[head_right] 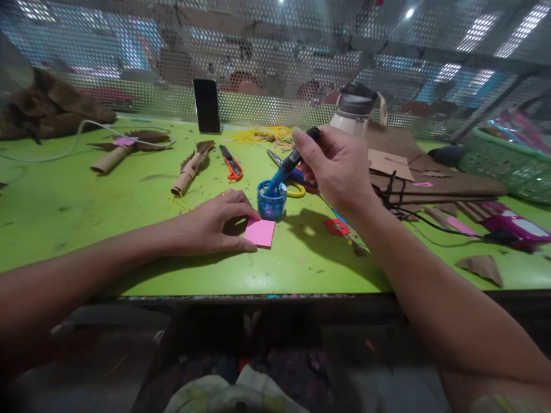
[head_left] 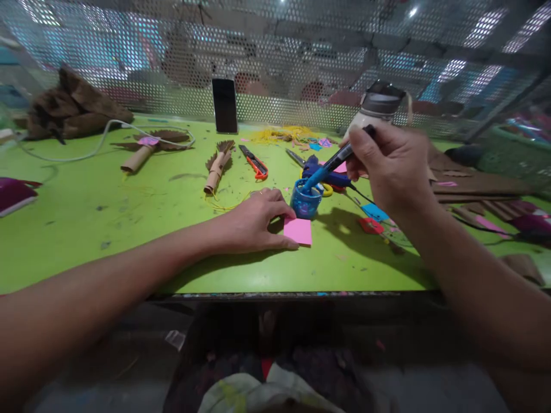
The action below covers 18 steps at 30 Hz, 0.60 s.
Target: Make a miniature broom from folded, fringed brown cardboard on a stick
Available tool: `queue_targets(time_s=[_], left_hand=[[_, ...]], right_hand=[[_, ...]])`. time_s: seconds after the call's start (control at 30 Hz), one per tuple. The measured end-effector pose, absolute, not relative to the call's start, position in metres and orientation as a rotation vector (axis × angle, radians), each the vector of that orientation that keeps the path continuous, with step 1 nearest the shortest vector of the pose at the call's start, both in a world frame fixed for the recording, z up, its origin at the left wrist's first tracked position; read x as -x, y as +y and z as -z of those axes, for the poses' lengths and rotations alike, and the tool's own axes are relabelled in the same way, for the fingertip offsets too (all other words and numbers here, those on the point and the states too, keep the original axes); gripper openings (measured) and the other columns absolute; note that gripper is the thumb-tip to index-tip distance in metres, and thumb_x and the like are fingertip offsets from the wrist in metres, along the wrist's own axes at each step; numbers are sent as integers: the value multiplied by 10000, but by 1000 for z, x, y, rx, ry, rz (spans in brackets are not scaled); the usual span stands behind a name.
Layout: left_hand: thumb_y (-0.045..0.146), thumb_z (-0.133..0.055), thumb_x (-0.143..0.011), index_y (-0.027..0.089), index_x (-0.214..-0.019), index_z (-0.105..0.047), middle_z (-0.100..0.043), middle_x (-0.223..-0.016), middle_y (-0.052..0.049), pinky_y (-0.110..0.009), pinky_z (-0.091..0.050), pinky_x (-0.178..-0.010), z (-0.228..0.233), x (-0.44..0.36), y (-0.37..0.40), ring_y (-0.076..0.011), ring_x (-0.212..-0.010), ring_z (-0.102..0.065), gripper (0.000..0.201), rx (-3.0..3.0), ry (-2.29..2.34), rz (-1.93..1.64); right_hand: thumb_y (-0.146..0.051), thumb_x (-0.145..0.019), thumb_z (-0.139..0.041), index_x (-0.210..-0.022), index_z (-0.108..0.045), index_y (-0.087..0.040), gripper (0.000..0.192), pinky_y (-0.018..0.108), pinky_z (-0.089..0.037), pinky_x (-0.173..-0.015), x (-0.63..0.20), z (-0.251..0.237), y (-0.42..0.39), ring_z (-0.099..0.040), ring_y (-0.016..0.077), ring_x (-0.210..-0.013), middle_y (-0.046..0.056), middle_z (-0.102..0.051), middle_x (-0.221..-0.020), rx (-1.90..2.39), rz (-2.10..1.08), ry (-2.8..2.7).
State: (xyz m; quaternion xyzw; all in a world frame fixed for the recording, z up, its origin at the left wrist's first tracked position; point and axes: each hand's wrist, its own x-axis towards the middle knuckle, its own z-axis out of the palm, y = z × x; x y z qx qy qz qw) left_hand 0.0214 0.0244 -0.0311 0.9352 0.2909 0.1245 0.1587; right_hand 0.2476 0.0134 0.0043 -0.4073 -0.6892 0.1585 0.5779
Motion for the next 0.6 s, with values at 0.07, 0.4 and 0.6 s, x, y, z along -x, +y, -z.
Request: queue_targets(time_s=[0.07,0.4,0.6], left_hand=[[527,-662,-728,190,-1048,-646,-526,-953,-68,-326,-387,-817,30,-22,24,-223,-936,-473,464,-2671,832,-350],[520,-653,-743,202,-1042,-636,-534,-974,-64,-349,-411,-809,23,-18,19,-221,-934,-479,437,-2588,876,-368],[516,-645,-754,213,-1084,-615,-536,-1043,-73,-362,-427,-834,19,-17,17,-234,-997,-477,449,-2502,945,-400]], right_hand=[[-483,-840,-593,-686,-580,-206,317,241,-354,-424,-248,-3,16,-433,82,-423,-36,-488,-511,984,-371,-1625],[-471,-800,-638,-789,-631,-137,334,236,-409,-486,-248,4,20,-485,90,-512,-17,-555,-598,1048,-658,-1928],[-441,-810,-639,-625,-578,-166,338,229,-384,-431,-248,-11,15,-472,89,-457,-23,-508,-502,1060,-484,-1635]])
